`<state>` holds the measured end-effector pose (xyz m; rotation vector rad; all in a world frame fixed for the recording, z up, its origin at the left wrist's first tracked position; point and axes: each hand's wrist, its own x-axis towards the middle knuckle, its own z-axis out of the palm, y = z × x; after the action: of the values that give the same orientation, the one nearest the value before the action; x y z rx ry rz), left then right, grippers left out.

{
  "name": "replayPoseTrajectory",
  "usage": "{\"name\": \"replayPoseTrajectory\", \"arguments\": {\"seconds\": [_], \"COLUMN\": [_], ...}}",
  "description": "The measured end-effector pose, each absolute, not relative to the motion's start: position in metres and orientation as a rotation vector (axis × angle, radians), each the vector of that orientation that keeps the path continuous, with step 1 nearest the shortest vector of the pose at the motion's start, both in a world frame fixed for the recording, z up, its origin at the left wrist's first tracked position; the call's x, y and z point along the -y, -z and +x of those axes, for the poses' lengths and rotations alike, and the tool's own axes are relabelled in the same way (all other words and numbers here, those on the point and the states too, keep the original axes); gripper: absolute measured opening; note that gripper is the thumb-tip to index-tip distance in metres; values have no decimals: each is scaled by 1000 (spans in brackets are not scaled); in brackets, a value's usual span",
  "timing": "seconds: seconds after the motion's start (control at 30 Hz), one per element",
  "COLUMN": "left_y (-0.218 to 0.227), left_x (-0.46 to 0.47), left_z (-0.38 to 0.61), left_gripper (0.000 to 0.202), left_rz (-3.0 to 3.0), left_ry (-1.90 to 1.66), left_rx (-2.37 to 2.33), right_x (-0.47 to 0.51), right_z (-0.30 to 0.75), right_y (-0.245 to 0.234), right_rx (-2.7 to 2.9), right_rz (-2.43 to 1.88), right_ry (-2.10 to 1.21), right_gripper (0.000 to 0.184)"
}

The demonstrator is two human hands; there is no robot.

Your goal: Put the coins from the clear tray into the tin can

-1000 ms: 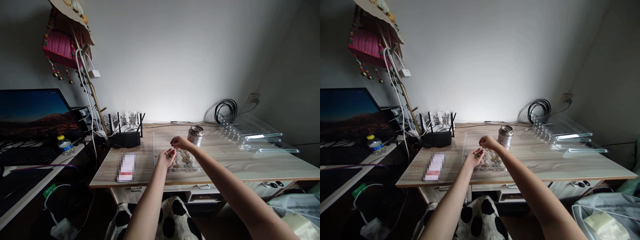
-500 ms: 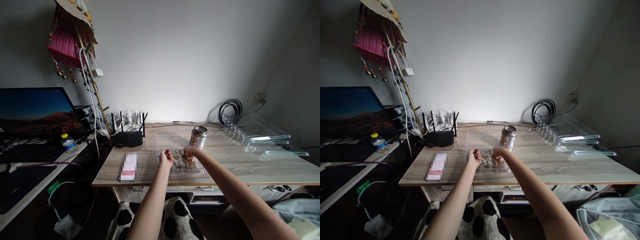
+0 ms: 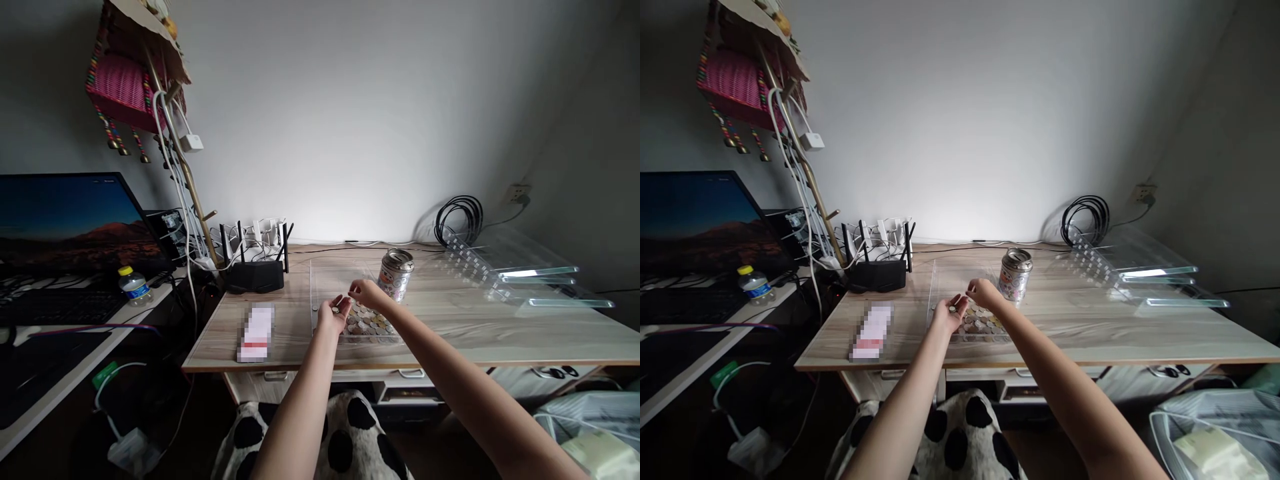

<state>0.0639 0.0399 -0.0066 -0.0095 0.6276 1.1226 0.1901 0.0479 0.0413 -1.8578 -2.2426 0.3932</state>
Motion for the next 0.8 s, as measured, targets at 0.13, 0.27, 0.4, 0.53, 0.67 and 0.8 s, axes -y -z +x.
{"name": "replayPoseTrajectory", "arguments": {"seconds": [0.13, 0.27, 0.4, 0.53, 0.67, 0.8], "left_y": [7, 8, 7, 7, 7, 7], "left_x": [-39, -40, -40, -39, -40, -41], "left_z": [63, 64, 63, 62, 62, 64], "left_gripper": [17, 18, 18, 18, 17, 16], "left_rz": [-23, -36, -41, -43, -54, -67], "left_ry": [-1182, -1189, -1200, -1210, -1219, -1197], "left_rx": [-606, -605, -610, -620, -642, -657], "right_x": [-44, -38, -38, -40, -42, -46], "right_z": [199, 203, 198, 192, 189, 186], "right_y": [-26, -15, -16, -19, -27, -40], "right_rx": [2292, 2352, 2366, 2359, 2307, 2238], "right_rz": [-1940, -1946, -1921, -1878, -1850, -1745], "right_ry": [-320, -323, -355, -404, -443, -459], "right_gripper": [31, 20, 20, 26, 14, 23]}}
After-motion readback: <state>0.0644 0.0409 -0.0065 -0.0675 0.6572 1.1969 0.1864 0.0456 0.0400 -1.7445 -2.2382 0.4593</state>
